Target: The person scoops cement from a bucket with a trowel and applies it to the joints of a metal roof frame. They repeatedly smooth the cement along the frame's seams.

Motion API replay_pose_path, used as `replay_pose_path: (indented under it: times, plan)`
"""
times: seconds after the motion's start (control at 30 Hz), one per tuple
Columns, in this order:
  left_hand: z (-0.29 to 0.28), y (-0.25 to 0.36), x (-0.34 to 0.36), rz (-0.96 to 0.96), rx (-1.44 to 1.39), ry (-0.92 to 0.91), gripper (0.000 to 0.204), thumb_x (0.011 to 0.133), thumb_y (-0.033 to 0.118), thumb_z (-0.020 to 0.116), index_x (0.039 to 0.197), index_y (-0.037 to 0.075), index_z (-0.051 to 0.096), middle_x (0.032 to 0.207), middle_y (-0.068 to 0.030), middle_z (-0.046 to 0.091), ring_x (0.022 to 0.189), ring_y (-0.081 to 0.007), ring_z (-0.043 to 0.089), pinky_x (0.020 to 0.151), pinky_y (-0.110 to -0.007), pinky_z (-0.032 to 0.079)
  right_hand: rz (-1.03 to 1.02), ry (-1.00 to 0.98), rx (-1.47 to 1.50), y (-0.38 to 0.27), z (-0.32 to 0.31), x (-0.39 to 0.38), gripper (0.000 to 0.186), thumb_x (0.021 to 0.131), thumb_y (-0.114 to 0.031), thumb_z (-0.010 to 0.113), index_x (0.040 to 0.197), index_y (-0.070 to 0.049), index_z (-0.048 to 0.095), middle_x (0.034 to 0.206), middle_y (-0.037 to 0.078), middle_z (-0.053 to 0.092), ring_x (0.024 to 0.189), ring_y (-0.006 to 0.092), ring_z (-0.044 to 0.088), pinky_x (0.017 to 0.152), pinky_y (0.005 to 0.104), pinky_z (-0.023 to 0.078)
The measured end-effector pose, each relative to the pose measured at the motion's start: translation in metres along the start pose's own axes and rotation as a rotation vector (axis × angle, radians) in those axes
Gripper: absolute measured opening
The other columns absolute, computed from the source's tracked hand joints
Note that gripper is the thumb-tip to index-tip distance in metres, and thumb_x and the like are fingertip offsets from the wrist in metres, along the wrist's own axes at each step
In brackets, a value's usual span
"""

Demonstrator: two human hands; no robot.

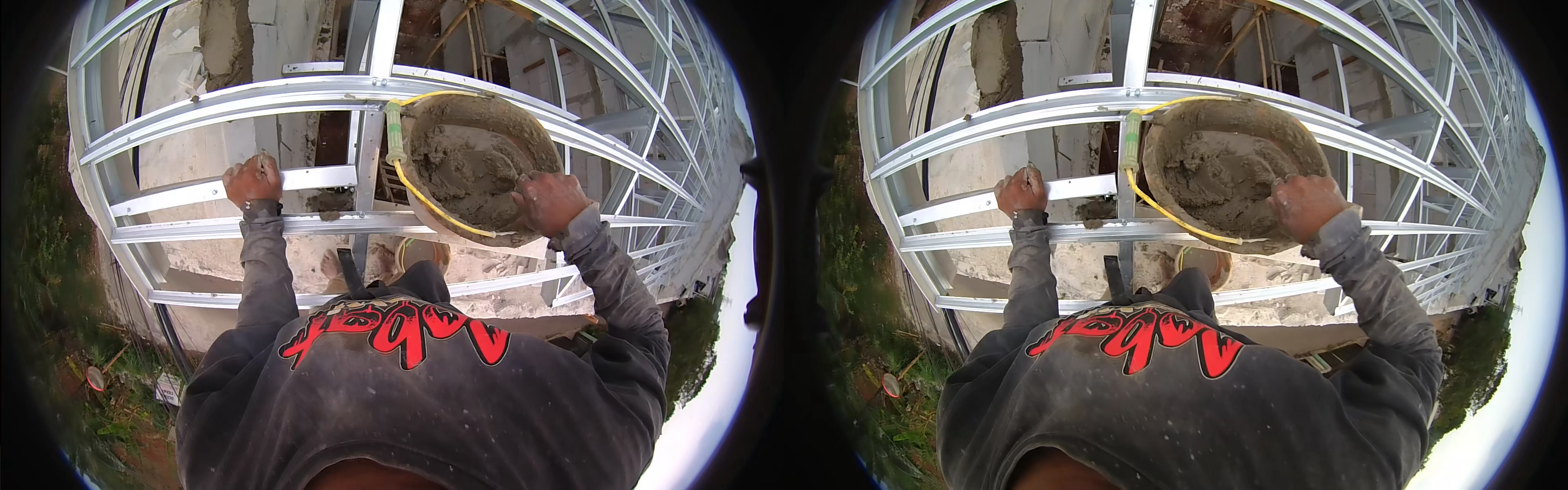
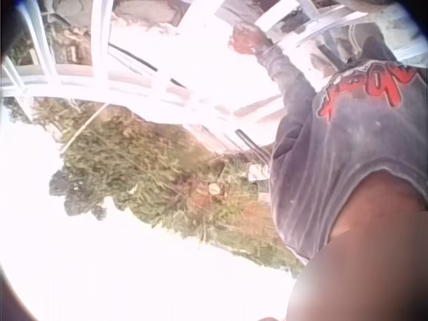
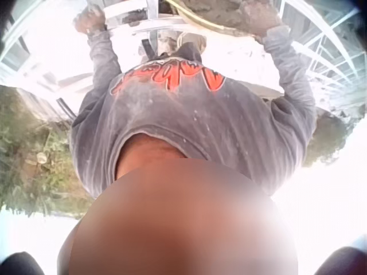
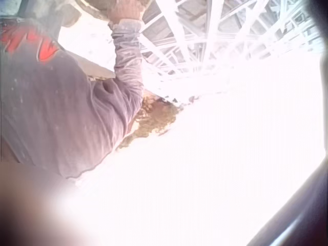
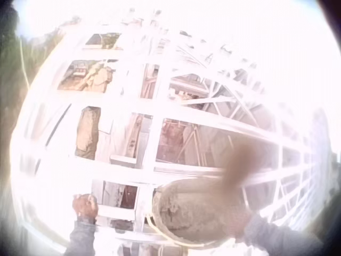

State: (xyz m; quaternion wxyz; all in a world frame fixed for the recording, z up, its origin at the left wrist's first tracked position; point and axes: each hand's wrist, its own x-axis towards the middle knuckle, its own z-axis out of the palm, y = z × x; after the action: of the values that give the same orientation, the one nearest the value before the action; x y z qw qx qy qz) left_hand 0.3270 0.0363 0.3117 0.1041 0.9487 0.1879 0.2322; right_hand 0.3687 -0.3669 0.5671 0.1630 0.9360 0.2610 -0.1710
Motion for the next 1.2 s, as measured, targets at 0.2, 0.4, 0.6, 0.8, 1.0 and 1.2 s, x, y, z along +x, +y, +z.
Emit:
replay_pose_path:
  times: [0.2,0.4,0.6,0.8,1.0,1.2]
  plan:
    - [-0.001,-0.001,0.0,0.03,-0.021,0.037,0.024,0.08,0.03,0.058,0.068,0.012,0.069,0.06,-0.0109,0.062,0.063,-0.0301,0.058,0.076,-0.042,0.045,-0.066,-0.246,0.303,0.013,0.023,0.012,0.036,0.088,-0.035,0.057,0.082,-0.001,0.067,0.074,0.02,0.065,0.072,0.0377,0.065,0.067,0.0485,0.05]
    - [-0.003,0.003,0.001,0.038,0.023,0.023,0.022,0.079,0.027,0.058,0.067,0.012,0.069,0.061,-0.0097,0.062,0.064,-0.0299,0.058,0.075,-0.042,0.044,-0.033,-0.153,0.773,0.044,0.016,-0.007,0.03,0.078,-0.027,0.074,0.078,0.002,0.065,0.058,0.013,0.057,0.053,0.0224,0.057,0.054,0.0365,0.045]
    - [-0.019,0.006,0.002,-0.022,-0.07,0.024,0.022,0.076,0.027,0.059,0.065,0.009,0.065,0.069,-0.0124,0.065,0.069,-0.031,0.06,0.08,-0.043,0.042,0.006,0.211,0.731,0.03,-0.039,-0.019,0.034,0.08,-0.029,0.075,0.085,0.004,0.066,0.06,0.008,0.059,0.054,0.014,0.057,0.052,0.0294,0.046]
    - [-0.016,0.002,0.001,-0.014,-0.115,0.003,0.019,0.073,0.027,0.062,0.067,0.01,0.066,0.069,-0.0115,0.066,0.07,-0.029,0.06,0.08,-0.043,0.042,-0.002,0.289,0.917,-0.021,-0.13,0.023,0.028,0.085,-0.023,0.07,0.084,0.004,0.065,0.062,0.006,0.059,0.052,0.0105,0.053,0.05,0.0271,0.043]
    - [-0.017,0.001,0.001,0.017,-0.168,0.076,0.017,0.072,0.025,0.064,0.063,0.01,0.064,0.063,-0.0095,0.063,0.066,-0.0285,0.059,0.078,-0.044,0.043,-0.427,-0.157,1.543,-0.058,-0.182,0.169,0.027,0.091,-0.024,0.063,0.09,0.002,0.061,0.07,0.004,0.06,0.053,0.0104,0.056,0.047,0.0239,0.046]
    - [-0.021,-0.001,0.004,0.023,-0.22,0.122,0.018,0.071,0.022,0.064,0.059,0.011,0.06,0.059,-0.0087,0.06,0.06,-0.0274,0.057,0.073,-0.043,0.044,-0.375,-0.33,1.971,-0.105,-0.253,0.382,0.033,0.092,-0.034,0.061,0.094,-0.002,0.053,0.071,0.001,0.055,0.054,0.0113,0.054,0.048,0.0259,0.049]
